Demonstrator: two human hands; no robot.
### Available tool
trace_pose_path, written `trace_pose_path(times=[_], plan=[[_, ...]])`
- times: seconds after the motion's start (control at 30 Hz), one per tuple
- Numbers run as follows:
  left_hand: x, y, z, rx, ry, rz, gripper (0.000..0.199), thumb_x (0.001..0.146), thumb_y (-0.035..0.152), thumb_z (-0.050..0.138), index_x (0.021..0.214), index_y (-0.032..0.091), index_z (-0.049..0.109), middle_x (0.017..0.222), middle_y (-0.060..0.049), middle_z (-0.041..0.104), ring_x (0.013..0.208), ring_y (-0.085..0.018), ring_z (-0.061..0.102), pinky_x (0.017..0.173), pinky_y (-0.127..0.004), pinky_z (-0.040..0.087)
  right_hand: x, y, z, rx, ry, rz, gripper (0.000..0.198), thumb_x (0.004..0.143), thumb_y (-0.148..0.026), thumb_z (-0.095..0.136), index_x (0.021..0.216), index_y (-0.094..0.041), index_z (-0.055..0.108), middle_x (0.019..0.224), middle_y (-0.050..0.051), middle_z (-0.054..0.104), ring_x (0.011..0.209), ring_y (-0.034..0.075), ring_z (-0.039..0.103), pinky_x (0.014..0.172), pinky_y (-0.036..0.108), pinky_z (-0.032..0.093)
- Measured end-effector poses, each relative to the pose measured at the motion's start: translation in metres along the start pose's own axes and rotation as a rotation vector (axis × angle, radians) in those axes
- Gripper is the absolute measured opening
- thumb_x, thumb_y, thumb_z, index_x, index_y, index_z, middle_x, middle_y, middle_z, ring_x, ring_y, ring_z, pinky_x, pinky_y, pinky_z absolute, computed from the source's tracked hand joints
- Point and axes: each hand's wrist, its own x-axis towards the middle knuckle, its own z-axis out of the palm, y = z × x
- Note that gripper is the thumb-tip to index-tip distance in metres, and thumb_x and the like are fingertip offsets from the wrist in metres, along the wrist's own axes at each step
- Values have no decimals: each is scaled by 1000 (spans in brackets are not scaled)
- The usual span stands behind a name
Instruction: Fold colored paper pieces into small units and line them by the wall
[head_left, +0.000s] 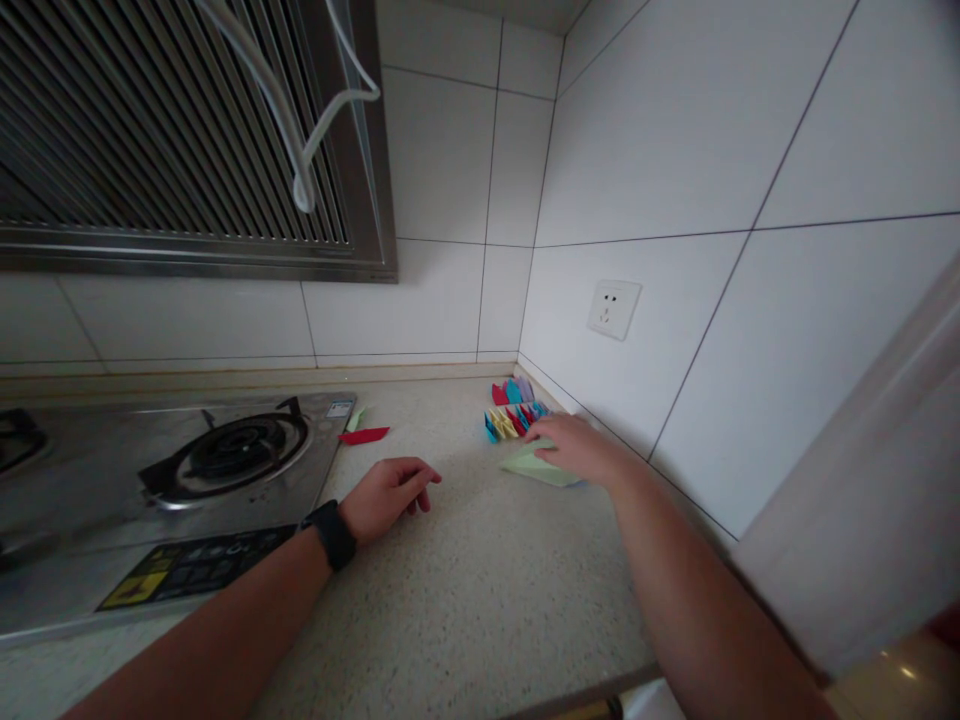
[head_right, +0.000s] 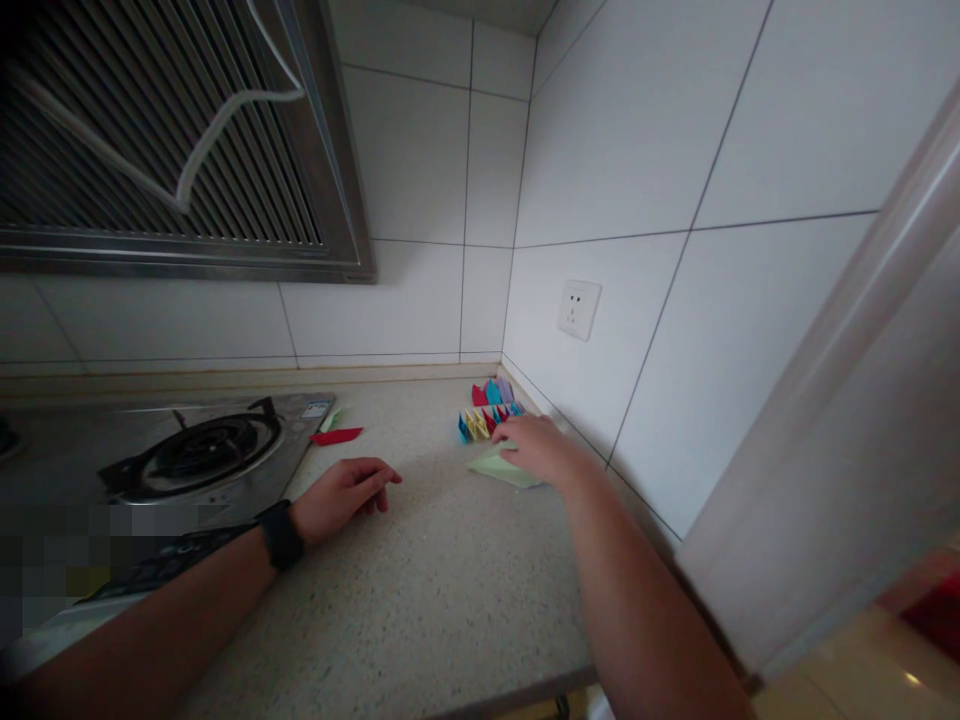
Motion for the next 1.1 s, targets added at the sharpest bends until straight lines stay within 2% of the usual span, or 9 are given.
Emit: trace_pose_path(times=[0.07,0.23,0.5,0.67,0.77,0.87,0.97,1.1], plan=[[-1,1,0,19,-8,-4,40,85,48,47,93,15,67,66,-4,66,53,-13,54,50,-22,39,2,0,6,13,-59,-7,18,80,-26,60,96,-26,70,99,4,70,96,21,60,85,31,38],[-2,5,0,54,2,-3,39,86,46,46,93,15,68,65,-4,66,52,-13,53,49,-22,37,2,10,19,-15,-147,151,15,78,-25,60,87,-25,71,85,4,71,78,19,63,65,26,36],[-1,3,0,200,32,59,37,88,45,45,91,17,70,64,-3,68,53,-14,55,51,-23,36,2,8,21,-82,-128,200,18,72,-18,58,82,-24,72,84,5,71,78,21,64,59,27,30],[1,4,-7,439,133,112,33,89,41,44,85,22,71,65,-3,69,59,-17,60,56,-25,37,1,6,19,-96,-134,192,20,71,-17,56,81,-24,71,83,6,71,77,21,63,58,27,29],[4,-1,-20,630,239,148,31,89,38,44,86,23,71,76,-6,70,70,-20,62,65,-29,41,0,7,19,-49,-121,160,20,69,-16,56,82,-24,70,85,5,71,78,21,63,59,27,31],[6,-12,-40,809,309,149,27,85,32,49,100,21,69,102,-10,68,99,-26,59,87,-37,41,2,7,18,4,-76,162,20,70,-20,60,87,-25,69,87,4,71,77,20,63,62,27,34],[11,-28,-64,948,356,43,32,83,31,51,110,22,65,118,-11,62,114,-29,50,100,-42,33,6,0,12,64,20,145,17,75,-29,61,90,-25,69,86,4,70,77,20,63,66,28,38],[21,-51,-89,1007,408,-77,47,82,30,51,127,19,54,132,-11,54,125,-30,42,105,-43,29,10,-15,2,126,135,71,15,84,-28,55,85,-23,69,85,6,70,78,19,62,71,28,40]])
